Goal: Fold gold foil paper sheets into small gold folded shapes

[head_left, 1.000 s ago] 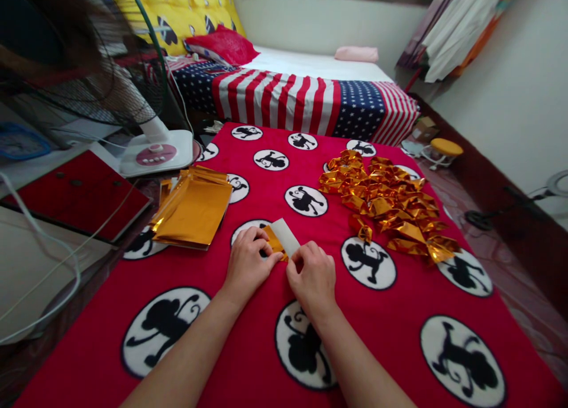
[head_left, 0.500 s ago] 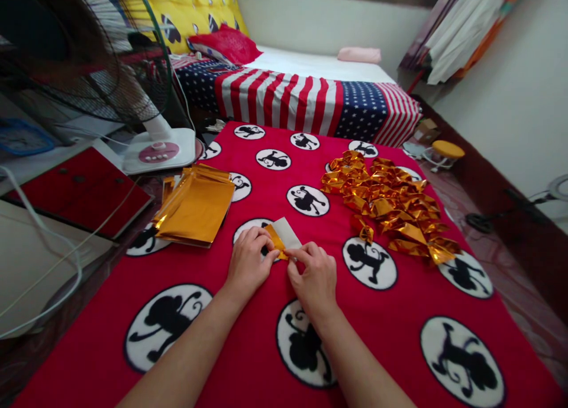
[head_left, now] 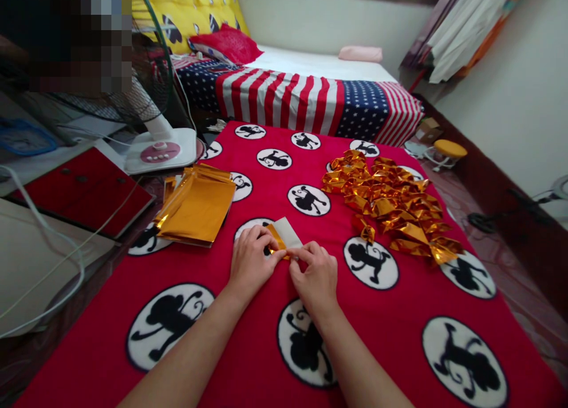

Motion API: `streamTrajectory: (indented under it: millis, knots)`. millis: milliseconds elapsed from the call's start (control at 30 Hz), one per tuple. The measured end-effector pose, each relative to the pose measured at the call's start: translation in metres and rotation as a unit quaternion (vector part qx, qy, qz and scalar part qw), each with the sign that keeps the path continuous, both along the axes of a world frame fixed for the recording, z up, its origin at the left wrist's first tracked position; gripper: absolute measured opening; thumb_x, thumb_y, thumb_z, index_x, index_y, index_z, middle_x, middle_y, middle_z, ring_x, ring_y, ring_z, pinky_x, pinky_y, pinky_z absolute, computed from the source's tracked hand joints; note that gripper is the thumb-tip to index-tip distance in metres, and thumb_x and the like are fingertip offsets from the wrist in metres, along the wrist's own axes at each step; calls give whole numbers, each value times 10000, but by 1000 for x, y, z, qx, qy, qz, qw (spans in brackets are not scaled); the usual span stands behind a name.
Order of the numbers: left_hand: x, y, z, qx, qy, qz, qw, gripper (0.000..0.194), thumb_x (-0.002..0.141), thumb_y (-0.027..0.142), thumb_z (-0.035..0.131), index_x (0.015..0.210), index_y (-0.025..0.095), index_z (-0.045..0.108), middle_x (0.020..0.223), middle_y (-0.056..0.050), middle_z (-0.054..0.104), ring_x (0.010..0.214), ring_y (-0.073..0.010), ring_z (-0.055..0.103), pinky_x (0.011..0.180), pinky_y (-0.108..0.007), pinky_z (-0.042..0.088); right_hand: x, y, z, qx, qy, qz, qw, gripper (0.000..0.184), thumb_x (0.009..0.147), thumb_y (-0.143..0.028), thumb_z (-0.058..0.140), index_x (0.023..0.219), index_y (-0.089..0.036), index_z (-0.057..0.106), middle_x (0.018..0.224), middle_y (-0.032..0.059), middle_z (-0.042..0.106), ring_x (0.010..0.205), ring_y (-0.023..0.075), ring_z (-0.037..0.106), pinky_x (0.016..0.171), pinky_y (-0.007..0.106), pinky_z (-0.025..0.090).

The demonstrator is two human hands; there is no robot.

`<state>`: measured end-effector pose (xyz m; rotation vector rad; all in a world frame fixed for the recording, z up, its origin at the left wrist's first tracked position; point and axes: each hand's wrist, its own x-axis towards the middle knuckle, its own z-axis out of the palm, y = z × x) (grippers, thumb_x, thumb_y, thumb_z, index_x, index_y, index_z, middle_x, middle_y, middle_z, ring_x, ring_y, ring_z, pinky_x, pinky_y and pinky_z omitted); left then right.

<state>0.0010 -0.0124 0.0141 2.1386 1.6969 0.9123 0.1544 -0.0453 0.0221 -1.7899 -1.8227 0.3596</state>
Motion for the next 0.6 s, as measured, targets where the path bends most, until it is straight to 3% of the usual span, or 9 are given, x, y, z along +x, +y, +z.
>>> streamTrajectory:
  millis: [267,500,600]
  knots:
    - [2,0,0,14,4,10,1000,182,681,293,804,690,230,633,880,-15,608,909,-227,556,841,-387,426,1,1,-1,-27,32,-27,999,233,771,-128,606,975,-228,657,854,-6,646,821,173,556,706,291,276]
    - [4,-1,0,5,15,19,1000,176,696,297,790,699,229,628,908,-24,610,931,-242,549,844,-399,422,-6,7,-1,-22,24,-62,998,169,811,-265,642,970,-215,617,794,-4,631,806,193,561,702,300,261]
    - [4,-1,-1,4,9,17,1000,173,692,296,794,697,229,635,907,-23,610,925,-238,549,850,-399,420,-6,6,0,-29,23,-61,997,155,803,-205,631,955,-214,605,792,-2,635,815,198,564,701,298,262]
